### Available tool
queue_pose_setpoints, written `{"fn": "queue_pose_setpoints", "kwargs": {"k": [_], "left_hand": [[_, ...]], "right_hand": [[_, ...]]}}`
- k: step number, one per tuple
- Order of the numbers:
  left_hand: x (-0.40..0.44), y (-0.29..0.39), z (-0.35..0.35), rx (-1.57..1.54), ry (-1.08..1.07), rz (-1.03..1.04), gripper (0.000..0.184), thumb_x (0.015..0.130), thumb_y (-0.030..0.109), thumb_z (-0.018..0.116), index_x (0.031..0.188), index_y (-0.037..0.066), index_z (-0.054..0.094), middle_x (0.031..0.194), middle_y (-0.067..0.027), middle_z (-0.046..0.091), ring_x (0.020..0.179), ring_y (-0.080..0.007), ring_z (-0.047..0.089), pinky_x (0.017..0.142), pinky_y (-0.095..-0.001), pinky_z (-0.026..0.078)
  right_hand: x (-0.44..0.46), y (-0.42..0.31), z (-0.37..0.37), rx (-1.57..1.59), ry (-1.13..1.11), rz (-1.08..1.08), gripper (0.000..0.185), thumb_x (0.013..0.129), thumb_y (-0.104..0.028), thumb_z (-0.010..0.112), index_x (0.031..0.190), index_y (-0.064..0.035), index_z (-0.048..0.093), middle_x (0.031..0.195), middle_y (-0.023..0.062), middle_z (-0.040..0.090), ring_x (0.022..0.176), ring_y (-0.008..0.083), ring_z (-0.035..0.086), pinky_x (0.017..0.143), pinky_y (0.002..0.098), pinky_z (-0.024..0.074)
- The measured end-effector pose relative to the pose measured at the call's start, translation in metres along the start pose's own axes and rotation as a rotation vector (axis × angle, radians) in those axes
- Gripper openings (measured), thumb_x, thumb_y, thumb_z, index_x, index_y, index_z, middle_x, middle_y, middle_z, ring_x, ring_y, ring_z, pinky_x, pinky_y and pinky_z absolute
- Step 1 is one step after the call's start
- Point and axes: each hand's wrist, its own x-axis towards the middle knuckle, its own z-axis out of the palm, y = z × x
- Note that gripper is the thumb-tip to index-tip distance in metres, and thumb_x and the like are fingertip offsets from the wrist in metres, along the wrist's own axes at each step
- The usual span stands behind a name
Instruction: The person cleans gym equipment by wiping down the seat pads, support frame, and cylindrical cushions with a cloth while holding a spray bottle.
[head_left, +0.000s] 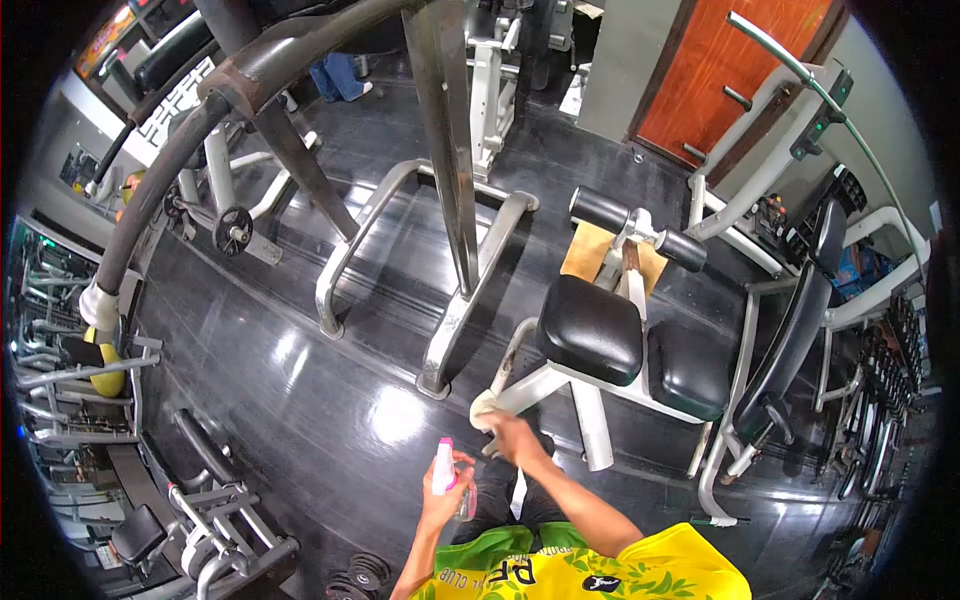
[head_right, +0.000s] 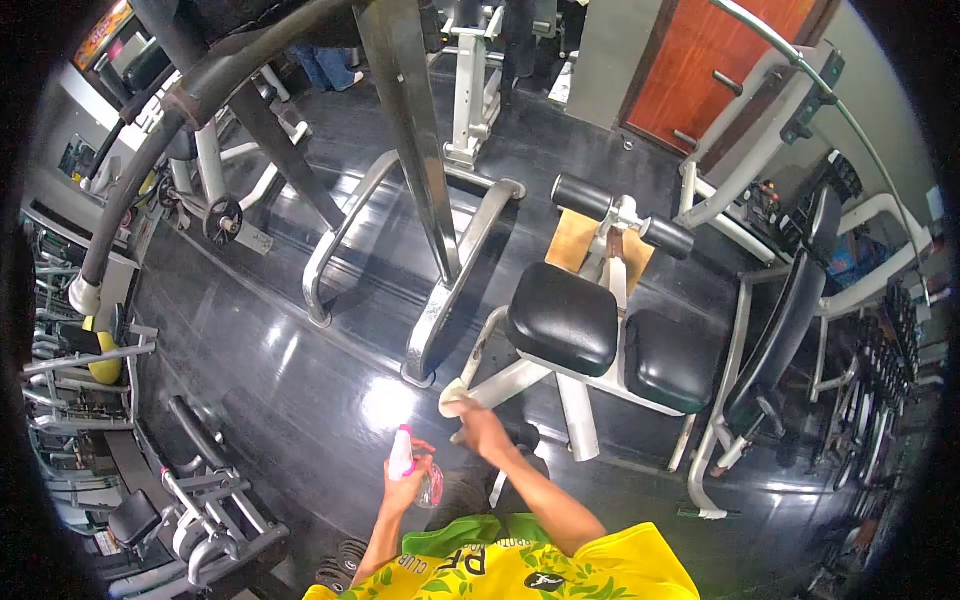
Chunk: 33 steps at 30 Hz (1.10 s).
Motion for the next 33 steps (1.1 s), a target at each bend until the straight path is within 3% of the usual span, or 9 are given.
{"fn": "queue_pose_setpoints", "kwargs": {"k": [3,4,7,10,15,18,27,31,33], "left_hand": [[0.003,-0.002,-0.012,0.044,0.000,0.008,0.027,0.081,-0.004,0.060,0.106,0.000,0.051,0.093,-0.0077,0.062,0.062,-0.0091,0.058,0.057,-0.0245,0.048],[0.004,-0.004,-0.016,0.075,0.001,0.013,0.027,0.081,-0.005,0.058,0.107,-0.002,0.050,0.093,-0.0091,0.061,0.062,-0.0093,0.058,0.057,-0.0247,0.047],[0.004,-0.007,-0.024,0.104,0.003,-0.004,0.027,0.080,-0.004,0.062,0.105,0.002,0.052,0.093,-0.0063,0.063,0.062,-0.0086,0.058,0.057,-0.0238,0.048],[0.001,-0.016,-0.032,0.060,-0.012,-0.026,0.027,0.080,-0.004,0.062,0.105,0.002,0.052,0.093,-0.0063,0.063,0.063,-0.0087,0.059,0.058,-0.0238,0.048],[-0.009,-0.021,-0.045,0.122,0.007,-0.054,0.026,0.080,-0.004,0.062,0.104,0.001,0.053,0.094,-0.0064,0.063,0.063,-0.0091,0.058,0.059,-0.0245,0.049],[-0.008,-0.018,-0.045,0.098,-0.019,-0.068,0.024,0.080,-0.004,0.061,0.103,0.000,0.053,0.093,-0.0066,0.062,0.063,-0.0085,0.058,0.059,-0.0244,0.049],[0.014,-0.015,-0.033,0.121,-0.051,-0.092,0.021,0.082,-0.001,0.061,0.102,0.001,0.055,0.091,-0.0046,0.062,0.063,-0.0074,0.057,0.058,-0.0235,0.046],[0.021,-0.012,-0.031,0.206,-0.091,-0.045,0.020,0.081,0.000,0.062,0.100,0.002,0.056,0.090,-0.0028,0.063,0.064,-0.0063,0.056,0.058,-0.0230,0.046],[0.022,-0.012,-0.031,0.159,-0.104,-0.053,0.019,0.081,0.001,0.063,0.099,0.003,0.057,0.090,-0.0013,0.063,0.065,-0.0054,0.056,0.058,-0.0226,0.045]], "right_hand": [[0.001,0.043,-0.006,0.210,0.317,0.409,0.028,0.086,0.000,0.041,0.109,-0.0054,0.056,0.091,0.0222,0.063,0.090,0.0331,0.064,0.074,0.0397,0.0491],[0.001,0.069,-0.004,0.164,0.429,0.364,0.025,0.089,-0.005,0.039,0.109,-0.0044,0.055,0.089,0.0225,0.063,0.088,0.0325,0.064,0.074,0.0397,0.0495],[0.023,0.143,0.012,0.722,0.323,0.855,0.026,0.095,-0.015,0.037,0.111,-0.0078,0.057,0.094,0.0134,0.066,0.083,0.0268,0.065,0.071,0.0406,0.0519],[0.072,0.168,0.018,1.504,0.399,0.892,0.027,0.097,-0.025,0.041,0.117,-0.0126,0.053,0.108,0.0103,0.061,0.083,0.0242,0.063,0.061,0.0418,0.0530],[0.148,0.142,0.031,1.849,0.606,0.606,0.021,0.096,-0.023,0.045,0.112,-0.0114,0.053,0.104,0.0015,0.061,0.094,0.0205,0.059,0.082,0.0383,0.0513],[0.117,0.103,0.036,1.872,0.592,0.404,0.026,0.098,-0.024,0.038,0.117,-0.0111,0.050,0.106,0.0038,0.061,0.091,0.0216,0.060,0.082,0.0396,0.0518],[-0.011,0.079,0.081,0.814,0.288,0.422,0.023,0.093,-0.012,0.046,0.109,-0.0036,0.060,0.078,-0.0025,0.057,0.068,0.0074,0.048,0.059,0.0254,0.0401],[-0.019,0.104,0.048,0.649,0.103,0.515,0.023,0.089,-0.009,0.049,0.108,-0.0029,0.061,0.084,0.0024,0.065,0.080,0.0132,0.058,0.073,0.0288,0.0458],[0.008,0.156,0.059,0.969,0.352,0.628,0.027,0.089,-0.010,0.050,0.113,-0.0032,0.060,0.098,0.0053,0.065,0.090,0.0159,0.058,0.079,0.0294,0.0456]]}}
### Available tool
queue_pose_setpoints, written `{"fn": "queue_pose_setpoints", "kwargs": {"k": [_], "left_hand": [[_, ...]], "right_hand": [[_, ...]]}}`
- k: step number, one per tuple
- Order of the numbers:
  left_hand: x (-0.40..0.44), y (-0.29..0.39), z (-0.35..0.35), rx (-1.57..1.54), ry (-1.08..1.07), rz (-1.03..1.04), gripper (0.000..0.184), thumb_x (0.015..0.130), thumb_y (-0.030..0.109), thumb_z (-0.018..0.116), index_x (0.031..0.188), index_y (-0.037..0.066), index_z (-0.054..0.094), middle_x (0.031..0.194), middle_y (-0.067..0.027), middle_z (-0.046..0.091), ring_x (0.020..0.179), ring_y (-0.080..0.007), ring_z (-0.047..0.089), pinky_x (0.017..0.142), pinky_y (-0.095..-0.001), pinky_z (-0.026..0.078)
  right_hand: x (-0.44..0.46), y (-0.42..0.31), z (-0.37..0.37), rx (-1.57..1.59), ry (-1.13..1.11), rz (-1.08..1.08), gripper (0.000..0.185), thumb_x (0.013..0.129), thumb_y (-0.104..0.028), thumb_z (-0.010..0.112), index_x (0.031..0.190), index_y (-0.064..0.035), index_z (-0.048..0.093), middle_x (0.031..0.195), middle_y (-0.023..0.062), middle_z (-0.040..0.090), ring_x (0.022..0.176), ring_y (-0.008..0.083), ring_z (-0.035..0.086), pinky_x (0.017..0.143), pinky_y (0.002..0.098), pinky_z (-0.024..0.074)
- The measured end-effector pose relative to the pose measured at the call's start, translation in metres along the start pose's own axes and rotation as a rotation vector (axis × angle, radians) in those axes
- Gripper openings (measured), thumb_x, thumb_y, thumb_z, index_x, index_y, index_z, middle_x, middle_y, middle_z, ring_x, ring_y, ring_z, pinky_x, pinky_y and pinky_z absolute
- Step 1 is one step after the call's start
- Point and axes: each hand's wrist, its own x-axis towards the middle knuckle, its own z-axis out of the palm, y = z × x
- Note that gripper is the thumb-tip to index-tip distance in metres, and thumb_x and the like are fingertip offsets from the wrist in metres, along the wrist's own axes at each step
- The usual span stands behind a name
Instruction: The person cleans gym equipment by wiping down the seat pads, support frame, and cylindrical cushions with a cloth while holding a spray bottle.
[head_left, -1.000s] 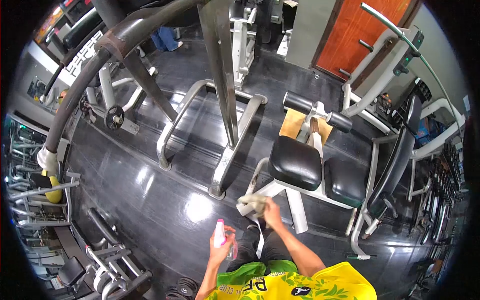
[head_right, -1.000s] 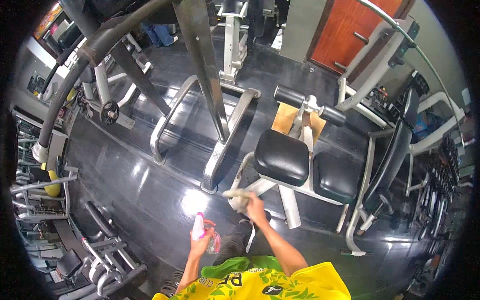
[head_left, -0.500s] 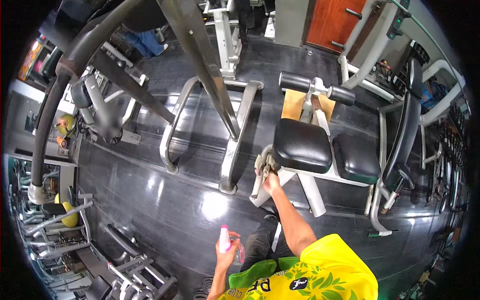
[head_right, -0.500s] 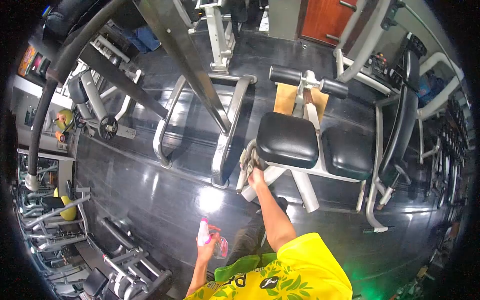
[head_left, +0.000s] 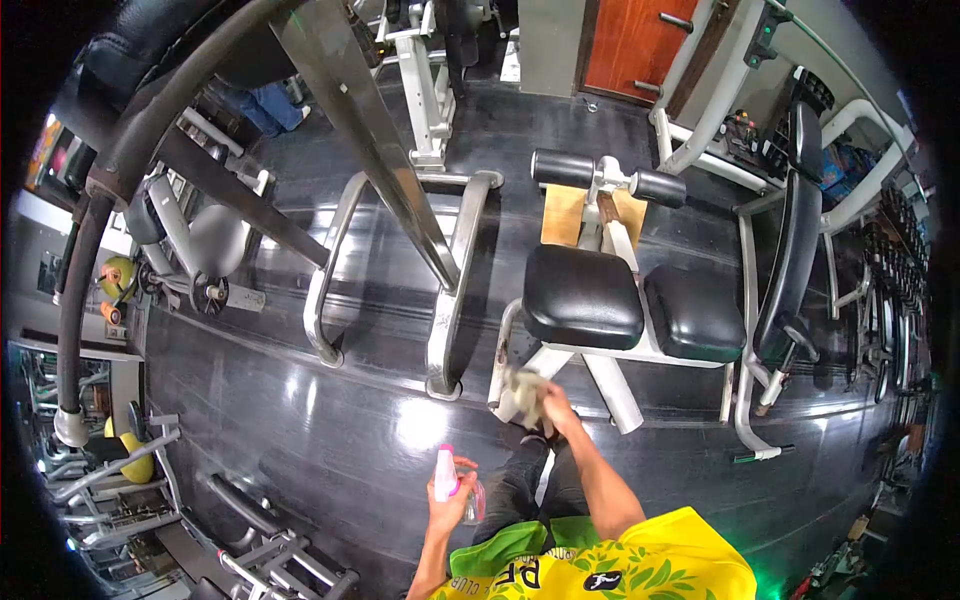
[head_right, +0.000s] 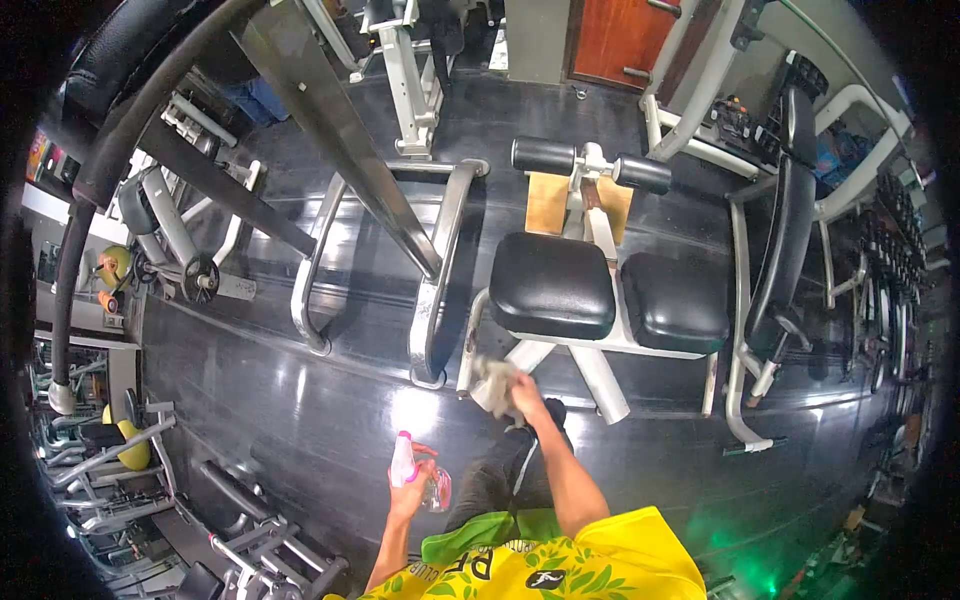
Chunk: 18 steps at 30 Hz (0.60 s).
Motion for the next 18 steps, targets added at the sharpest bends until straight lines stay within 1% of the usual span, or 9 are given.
{"fn": "queue_pose_setpoints", "kwargs": {"k": [1,3,5,6,8,12,15,17,18], "left_hand": [[0.001,0.000,0.000,0.003,-0.001,0.005,0.019,0.081,0.001,0.063,0.099,0.003,0.057,0.090,-0.0013,0.063,0.065,-0.0054,0.056,0.058,-0.0226,0.045],[-0.002,0.000,0.001,0.022,0.037,0.017,0.018,0.081,0.001,0.063,0.098,0.003,0.058,0.084,-0.0012,0.062,0.062,-0.0053,0.055,0.057,-0.0225,0.045],[-0.007,-0.007,-0.003,0.034,0.031,0.001,0.020,0.081,0.001,0.063,0.100,0.003,0.057,0.080,-0.0011,0.061,0.061,-0.0053,0.055,0.056,-0.0226,0.044],[-0.008,-0.009,-0.004,0.041,0.022,-0.006,0.021,0.081,0.001,0.063,0.101,0.003,0.057,0.075,-0.0010,0.060,0.059,-0.0052,0.054,0.055,-0.0227,0.044],[-0.013,-0.005,-0.001,0.030,0.032,-0.004,0.023,0.082,0.000,0.063,0.103,0.004,0.056,0.072,-0.0006,0.059,0.058,-0.0051,0.054,0.054,-0.0225,0.043],[-0.012,-0.009,0.001,-0.039,0.006,-0.011,0.027,0.082,0.000,0.063,0.107,0.004,0.054,0.066,0.0001,0.057,0.057,-0.0047,0.054,0.051,-0.0220,0.042],[-0.010,0.002,0.009,0.020,-0.031,-0.050,0.026,0.082,-0.001,0.062,0.106,0.004,0.054,0.065,0.0005,0.057,0.057,-0.0045,0.053,0.051,-0.0217,0.042],[-0.006,0.010,0.014,0.038,-0.047,-0.003,0.026,0.081,-0.001,0.062,0.106,0.004,0.055,0.064,0.0005,0.056,0.056,-0.0046,0.053,0.051,-0.0220,0.043],[-0.007,0.013,0.018,0.061,-0.057,0.036,0.026,0.081,-0.001,0.062,0.106,0.004,0.055,0.064,0.0006,0.056,0.055,-0.0048,0.053,0.052,-0.0222,0.043]], "right_hand": [[0.019,-0.016,0.003,-0.080,0.058,-0.029,0.029,0.090,-0.012,0.049,0.116,-0.0031,0.058,0.105,0.0055,0.063,0.094,0.0152,0.057,0.080,0.0291,0.0454],[0.044,-0.057,0.032,0.190,0.158,-0.024,0.028,0.092,-0.016,0.049,0.116,-0.0040,0.058,0.108,0.0072,0.061,0.096,0.0148,0.057,0.082,0.0275,0.0447],[0.092,-0.027,0.055,-0.068,0.301,-0.307,0.025,0.092,-0.019,0.048,0.112,-0.0090,0.060,0.106,0.0074,0.063,0.092,0.0196,0.059,0.074,0.0322,0.0475],[0.057,-0.074,0.082,0.012,0.331,-0.182,0.022,0.090,-0.015,0.048,0.106,-0.0064,0.061,0.102,0.0137,0.064,0.084,0.0292,0.062,0.070,0.0382,0.0468],[0.043,-0.073,0.093,-0.308,0.448,-0.315,0.021,0.086,-0.007,0.047,0.101,-0.0049,0.061,0.093,0.0210,0.061,0.080,0.0383,0.060,0.069,0.0419,0.0452],[-0.030,-0.054,0.078,-0.506,0.220,-0.702,0.020,0.086,-0.007,0.045,0.098,-0.0039,0.060,0.087,0.0253,0.058,0.087,0.0423,0.057,0.072,0.0427,0.0443],[-0.071,-0.012,0.065,-0.471,0.123,-0.671,0.019,0.086,-0.009,0.046,0.098,-0.0030,0.059,0.088,0.0242,0.058,0.086,0.0432,0.056,0.073,0.0420,0.0445],[-0.071,0.016,0.047,-0.452,0.041,-0.334,0.018,0.089,-0.011,0.047,0.098,-0.0027,0.060,0.082,0.0148,0.061,0.075,0.0338,0.058,0.068,0.0376,0.0449],[-0.078,0.003,0.043,-0.458,0.045,-0.338,0.018,0.089,-0.011,0.047,0.098,-0.0027,0.060,0.082,0.0148,0.061,0.075,0.0338,0.058,0.068,0.0376,0.0449]]}}
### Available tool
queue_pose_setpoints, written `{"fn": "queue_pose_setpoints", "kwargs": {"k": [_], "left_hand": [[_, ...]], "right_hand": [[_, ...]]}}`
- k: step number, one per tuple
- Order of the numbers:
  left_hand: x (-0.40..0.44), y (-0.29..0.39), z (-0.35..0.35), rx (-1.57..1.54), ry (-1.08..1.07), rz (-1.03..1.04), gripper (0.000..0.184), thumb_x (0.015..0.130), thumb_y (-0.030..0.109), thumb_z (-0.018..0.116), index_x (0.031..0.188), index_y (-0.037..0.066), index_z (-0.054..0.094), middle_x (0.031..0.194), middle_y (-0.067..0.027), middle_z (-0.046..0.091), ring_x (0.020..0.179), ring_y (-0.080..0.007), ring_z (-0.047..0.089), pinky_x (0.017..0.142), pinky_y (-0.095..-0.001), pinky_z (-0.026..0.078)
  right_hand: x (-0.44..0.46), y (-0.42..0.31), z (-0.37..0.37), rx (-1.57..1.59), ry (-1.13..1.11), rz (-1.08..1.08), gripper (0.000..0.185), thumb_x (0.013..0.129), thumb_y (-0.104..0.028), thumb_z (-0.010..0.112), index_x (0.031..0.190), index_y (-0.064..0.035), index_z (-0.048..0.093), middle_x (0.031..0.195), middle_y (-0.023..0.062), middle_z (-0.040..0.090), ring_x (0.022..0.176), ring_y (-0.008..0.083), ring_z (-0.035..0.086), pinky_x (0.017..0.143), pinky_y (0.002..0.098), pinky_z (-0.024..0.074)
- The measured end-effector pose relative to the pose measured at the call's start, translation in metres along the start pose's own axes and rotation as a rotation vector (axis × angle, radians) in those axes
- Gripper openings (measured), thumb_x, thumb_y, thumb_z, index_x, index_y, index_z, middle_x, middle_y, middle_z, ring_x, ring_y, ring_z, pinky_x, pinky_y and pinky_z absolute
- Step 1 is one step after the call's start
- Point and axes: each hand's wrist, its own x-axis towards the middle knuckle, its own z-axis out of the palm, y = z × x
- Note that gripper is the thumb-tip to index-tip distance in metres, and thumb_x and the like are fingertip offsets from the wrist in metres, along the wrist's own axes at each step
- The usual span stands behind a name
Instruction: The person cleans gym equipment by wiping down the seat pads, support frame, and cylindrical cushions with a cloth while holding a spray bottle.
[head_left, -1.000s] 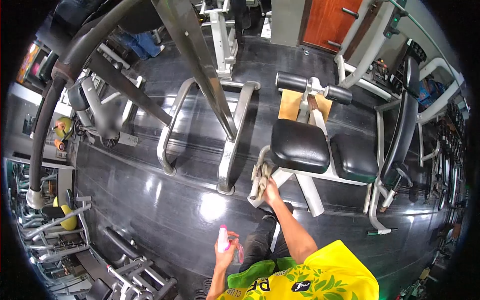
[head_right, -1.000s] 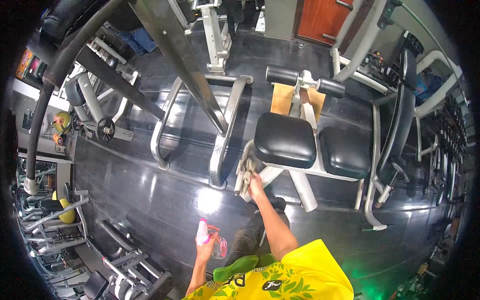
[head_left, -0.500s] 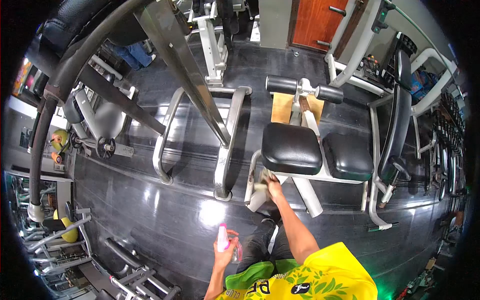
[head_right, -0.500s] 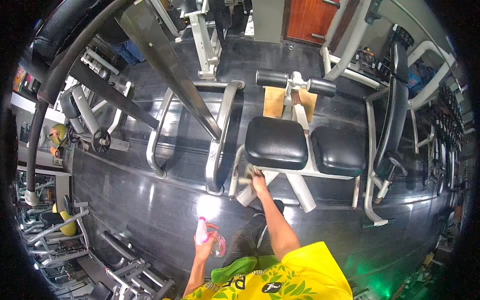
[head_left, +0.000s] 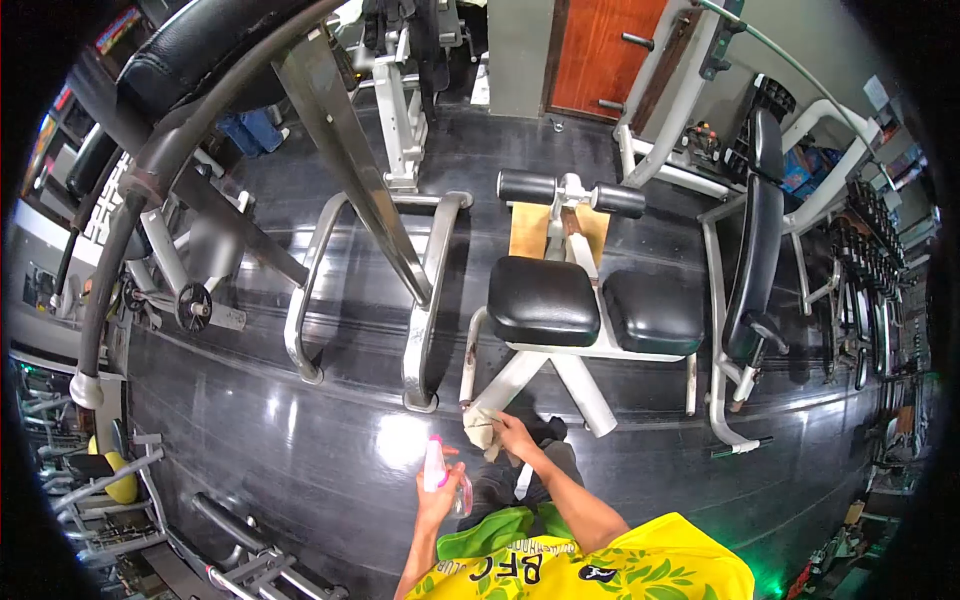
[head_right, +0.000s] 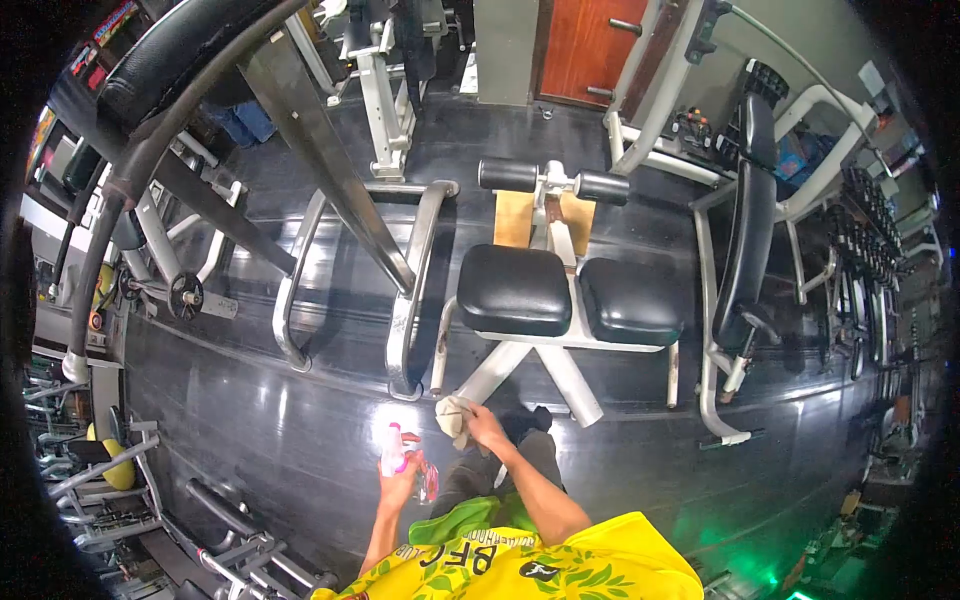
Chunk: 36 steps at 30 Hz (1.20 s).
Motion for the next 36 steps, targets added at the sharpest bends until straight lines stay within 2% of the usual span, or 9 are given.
{"fn": "queue_pose_setpoints", "kwargs": {"k": [2,3,8,19,24,30,32,33,36], "left_hand": [[0.003,0.003,0.005,-0.009,-0.009,0.025,0.026,0.081,-0.001,0.063,0.106,0.004,0.055,0.063,0.0007,0.056,0.055,-0.0051,0.053,0.052,-0.0223,0.043],[0.003,0.003,0.008,-0.007,-0.013,0.039,0.026,0.081,-0.001,0.063,0.106,0.004,0.055,0.063,0.0009,0.055,0.055,-0.0055,0.053,0.052,-0.0224,0.044],[0.001,0.004,0.023,-0.046,-0.007,0.052,0.027,0.081,0.001,0.064,0.106,0.004,0.055,0.063,0.0008,0.055,0.055,-0.0063,0.054,0.052,-0.0231,0.044],[-0.015,0.019,0.080,0.044,0.017,0.106,0.025,0.084,0.004,0.062,0.107,0.004,0.054,0.063,0.0003,0.056,0.055,-0.0065,0.054,0.053,-0.0232,0.043],[-0.022,0.029,0.127,0.038,-0.016,0.108,0.026,0.083,0.004,0.063,0.107,0.004,0.053,0.070,-0.0017,0.059,0.055,-0.0070,0.055,0.053,-0.0235,0.045],[-0.029,0.024,0.177,0.074,-0.079,0.156,0.028,0.081,0.004,0.065,0.107,0.003,0.053,0.094,-0.0047,0.061,0.060,-0.0073,0.057,0.055,-0.0242,0.047],[-0.032,0.027,0.189,0.051,-0.103,0.138,0.028,0.081,0.004,0.065,0.107,0.003,0.053,0.095,-0.0048,0.061,0.059,-0.0075,0.057,0.054,-0.0244,0.046],[-0.033,0.026,0.195,0.053,-0.107,0.139,0.028,0.081,0.004,0.065,0.107,0.003,0.053,0.095,-0.0048,0.061,0.059,-0.0075,0.057,0.054,-0.0244,0.046],[-0.036,0.023,0.207,-0.020,-0.088,0.146,0.027,0.082,0.004,0.065,0.107,0.002,0.054,0.089,-0.0043,0.061,0.058,-0.0076,0.056,0.053,-0.0240,0.045]], "right_hand": [[0.012,-0.044,-0.031,0.407,-0.088,0.377,0.020,0.092,-0.016,0.047,0.103,-0.0059,0.061,0.079,0.0035,0.060,0.069,0.0184,0.055,0.063,0.0308,0.0439],[0.028,-0.045,-0.040,0.478,-0.123,0.316,0.025,0.093,-0.018,0.047,0.113,-0.0073,0.058,0.082,-0.0020,0.058,0.070,0.0098,0.050,0.061,0.0265,0.0422],[0.103,-0.087,-0.077,0.952,-0.154,0.290,0.029,0.094,-0.016,0.040,0.116,-0.0017,0.053,0.101,0.0085,0.063,0.087,0.0182,0.062,0.073,0.0300,0.0499],[0.076,-0.032,-0.171,1.148,0.052,0.339,0.033,0.093,-0.016,0.037,0.115,-0.0002,0.056,0.105,0.0109,0.063,0.091,0.0203,0.062,0.079,0.0295,0.0500],[0.047,-0.011,-0.252,1.120,0.141,0.412,0.033,0.091,-0.011,0.033,0.114,0.0006,0.054,0.096,0.0116,0.064,0.074,0.0202,0.063,0.062,0.0308,0.0518],[0.034,0.019,-0.301,1.075,0.097,0.271,0.035,0.090,-0.009,0.031,0.112,0.0013,0.056,0.096,0.0122,0.064,0.082,0.0206,0.064,0.070,0.0313,0.0544],[0.010,-0.021,-0.323,1.041,0.368,0.438,0.029,0.088,-0.010,0.037,0.107,-0.0022,0.058,0.082,0.0052,0.063,0.057,0.0118,0.056,0.047,0.0227,0.0415],[0.007,0.002,-0.341,1.017,0.323,0.384,0.032,0.087,-0.008,0.034,0.106,-0.0015,0.059,0.082,0.0072,0.063,0.058,0.0134,0.059,0.050,0.0236,0.0452],[-0.005,0.031,-0.377,0.961,0.656,0.226,0.033,0.085,-0.005,0.032,0.101,-0.0017,0.062,0.084,0.0101,0.065,0.055,0.0143,0.058,0.042,0.0246,0.0441]]}}
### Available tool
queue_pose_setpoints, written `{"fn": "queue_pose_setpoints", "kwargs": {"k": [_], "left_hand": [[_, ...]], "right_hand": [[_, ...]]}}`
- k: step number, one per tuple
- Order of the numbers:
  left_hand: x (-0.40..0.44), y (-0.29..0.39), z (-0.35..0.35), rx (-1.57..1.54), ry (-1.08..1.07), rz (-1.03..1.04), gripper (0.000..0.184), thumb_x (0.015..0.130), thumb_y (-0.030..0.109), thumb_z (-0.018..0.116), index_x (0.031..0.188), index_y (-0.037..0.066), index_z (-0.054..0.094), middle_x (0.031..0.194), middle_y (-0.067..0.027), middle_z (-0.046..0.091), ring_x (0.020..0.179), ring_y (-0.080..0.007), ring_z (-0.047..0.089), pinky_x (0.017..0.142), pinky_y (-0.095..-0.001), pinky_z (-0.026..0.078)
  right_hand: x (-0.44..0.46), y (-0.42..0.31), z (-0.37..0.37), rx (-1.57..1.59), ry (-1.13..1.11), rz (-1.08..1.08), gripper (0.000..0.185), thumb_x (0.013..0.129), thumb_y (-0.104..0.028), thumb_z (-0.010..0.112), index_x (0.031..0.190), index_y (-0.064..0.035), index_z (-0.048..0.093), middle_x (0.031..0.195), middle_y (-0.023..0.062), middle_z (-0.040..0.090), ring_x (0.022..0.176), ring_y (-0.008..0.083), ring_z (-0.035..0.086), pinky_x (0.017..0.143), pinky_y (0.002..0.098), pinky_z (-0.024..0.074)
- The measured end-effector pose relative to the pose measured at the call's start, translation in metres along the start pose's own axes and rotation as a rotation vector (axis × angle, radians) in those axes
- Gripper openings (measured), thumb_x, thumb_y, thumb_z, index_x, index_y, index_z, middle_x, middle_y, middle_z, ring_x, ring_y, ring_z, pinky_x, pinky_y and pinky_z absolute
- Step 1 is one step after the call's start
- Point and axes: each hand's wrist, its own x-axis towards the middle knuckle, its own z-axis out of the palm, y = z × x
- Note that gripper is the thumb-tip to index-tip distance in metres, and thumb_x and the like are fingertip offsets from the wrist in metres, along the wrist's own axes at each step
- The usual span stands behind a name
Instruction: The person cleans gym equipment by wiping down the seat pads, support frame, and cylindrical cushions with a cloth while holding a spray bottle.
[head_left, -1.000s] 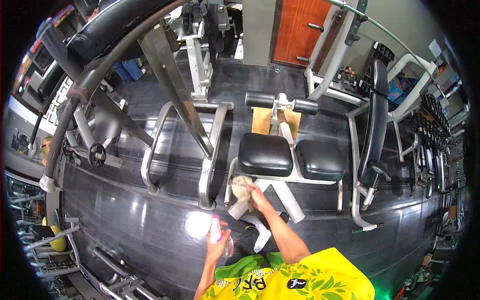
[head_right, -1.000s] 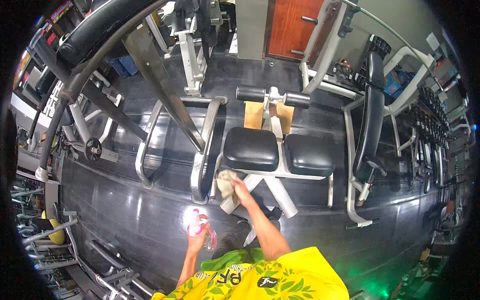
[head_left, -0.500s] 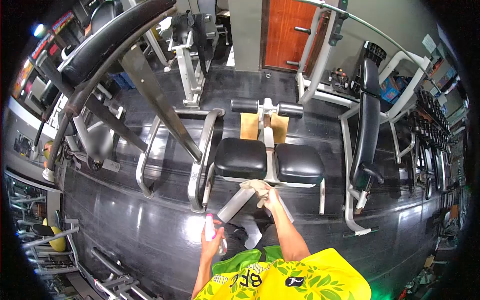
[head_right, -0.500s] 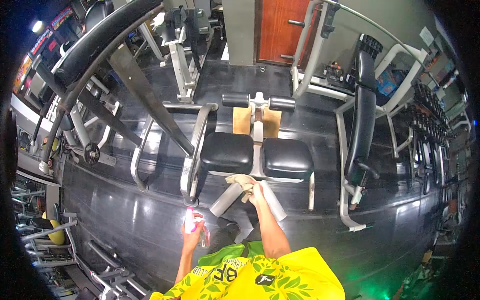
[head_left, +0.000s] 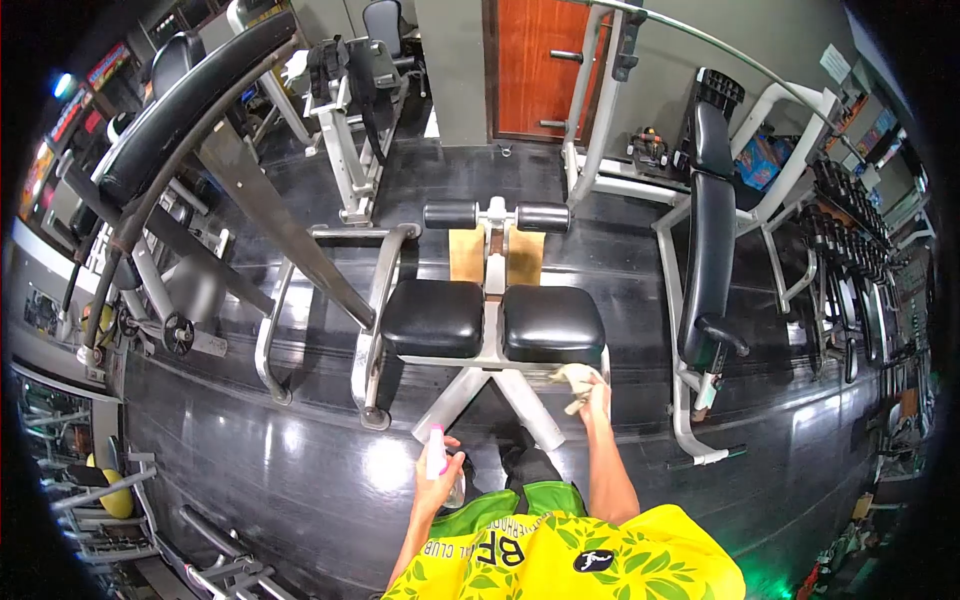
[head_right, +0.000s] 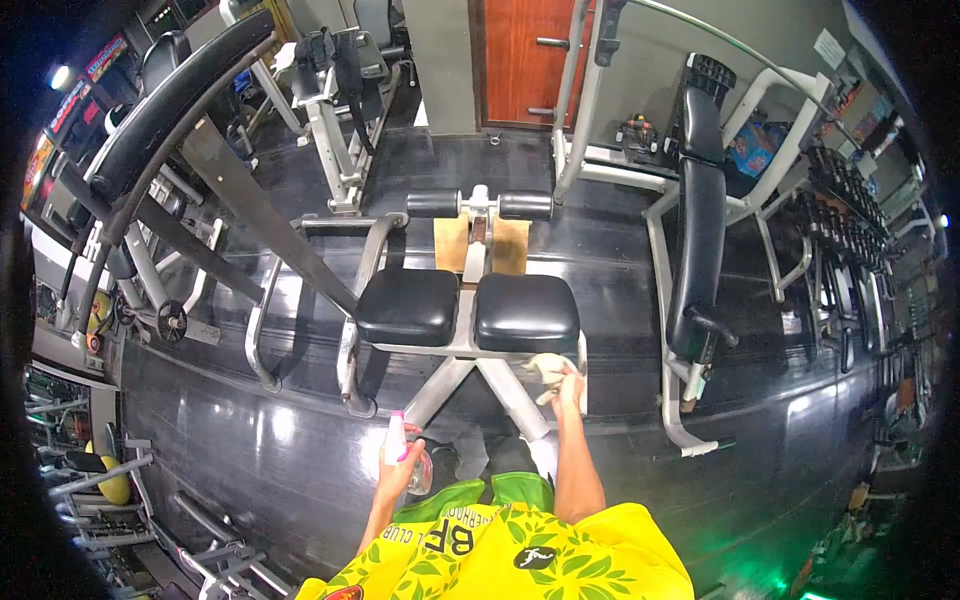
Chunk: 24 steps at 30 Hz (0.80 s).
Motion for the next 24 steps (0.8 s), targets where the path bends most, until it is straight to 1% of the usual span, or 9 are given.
{"fn": "queue_pose_setpoints", "kwargs": {"k": [3,6,8,10,12,16,18,22,24], "left_hand": [[-0.001,0.004,0.005,0.063,-0.036,-0.007,0.026,0.082,0.003,0.064,0.106,0.002,0.054,0.081,-0.0031,0.060,0.058,-0.0072,0.056,0.052,-0.0235,0.045],[-0.005,0.009,0.003,0.065,-0.048,-0.017,0.026,0.082,0.002,0.064,0.106,0.002,0.054,0.075,-0.0019,0.059,0.057,-0.0072,0.056,0.052,-0.0230,0.045],[-0.005,0.006,-0.003,0.041,-0.079,-0.003,0.026,0.082,0.002,0.064,0.106,0.002,0.054,0.081,-0.0031,0.060,0.058,-0.0075,0.056,0.052,-0.0232,0.045],[-0.005,0.006,-0.012,0.051,-0.063,0.009,0.026,0.082,0.002,0.064,0.107,0.002,0.053,0.085,-0.0038,0.060,0.058,-0.0076,0.056,0.052,-0.0232,0.045],[-0.006,0.003,-0.025,0.060,-0.043,0.023,0.027,0.082,0.002,0.064,0.107,0.002,0.053,0.090,-0.0046,0.059,0.059,-0.0077,0.056,0.053,-0.0232,0.045],[-0.009,-0.001,-0.059,0.097,-0.034,-0.037,0.027,0.083,0.003,0.063,0.108,0.002,0.053,0.097,-0.0058,0.058,0.059,-0.0076,0.056,0.054,-0.0234,0.046],[-0.013,0.002,-0.074,0.119,-0.002,-0.074,0.027,0.083,0.003,0.062,0.108,0.002,0.052,0.098,-0.0059,0.058,0.059,-0.0077,0.056,0.054,-0.0235,0.046],[-0.017,0.005,-0.104,0.087,0.107,-0.044,0.025,0.083,0.003,0.062,0.106,0.004,0.054,0.081,-0.0023,0.059,0.059,-0.0073,0.055,0.054,-0.0234,0.045],[-0.019,0.006,-0.117,0.040,0.129,-0.031,0.024,0.082,0.003,0.062,0.106,0.004,0.055,0.074,-0.0006,0.058,0.058,-0.0069,0.054,0.055,-0.0233,0.044]], "right_hand": [[-0.022,-0.020,-0.011,0.124,-0.036,-0.216,0.031,0.090,-0.009,0.033,0.110,-0.0030,0.056,0.093,0.0126,0.063,0.059,0.0190,0.062,0.037,0.0315,0.0528],[-0.003,0.001,0.000,0.209,0.362,-0.424,0.030,0.092,-0.011,0.035,0.118,-0.0065,0.049,0.094,0.0137,0.062,0.058,0.0187,0.061,0.033,0.0311,0.0502],[0.013,0.031,0.008,0.039,0.290,-0.351,0.036,0.093,-0.007,0.032,0.125,-0.0065,0.049,0.089,0.0099,0.061,0.074,0.0176,0.059,0.054,0.0294,0.0485],[0.033,0.093,0.040,-0.203,0.545,-0.727,0.018,0.086,-0.002,0.043,0.098,0.0016,0.056,0.085,0.0098,0.059,0.072,0.0212,0.059,0.070,0.0340,0.0509],[-0.048,0.065,0.103,-0.376,0.500,-0.569,0.016,0.085,-0.003,0.044,0.091,0.0050,0.056,0.082,0.0140,0.061,0.075,0.0256,0.060,0.077,0.0375,0.0471],[-0.079,0.149,0.164,-0.500,0.295,-0.385,0.015,0.084,-0.004,0.047,0.092,0.0032,0.057,0.077,0.0175,0.060,0.079,0.0272,0.062,0.071,0.0429,0.0462],[-0.100,0.180,0.199,-0.698,0.210,-0.558,0.015,0.086,-0.004,0.046,0.093,0.0010,0.058,0.076,0.0133,0.060,0.075,0.0247,0.061,0.070,0.0400,0.0476],[-0.148,0.213,0.254,-0.516,-0.386,-0.095,0.022,0.094,-0.010,0.044,0.109,-0.0030,0.060,0.093,0.0071,0.065,0.085,0.0157,0.061,0.076,0.0304,0.0487],[-0.164,0.224,0.275,-0.064,-0.574,0.195,0.033,0.093,-0.015,0.053,0.123,-0.0024,0.053,0.096,0.0022,0.062,0.081,0.0109,0.057,0.073,0.0250,0.0473]]}}
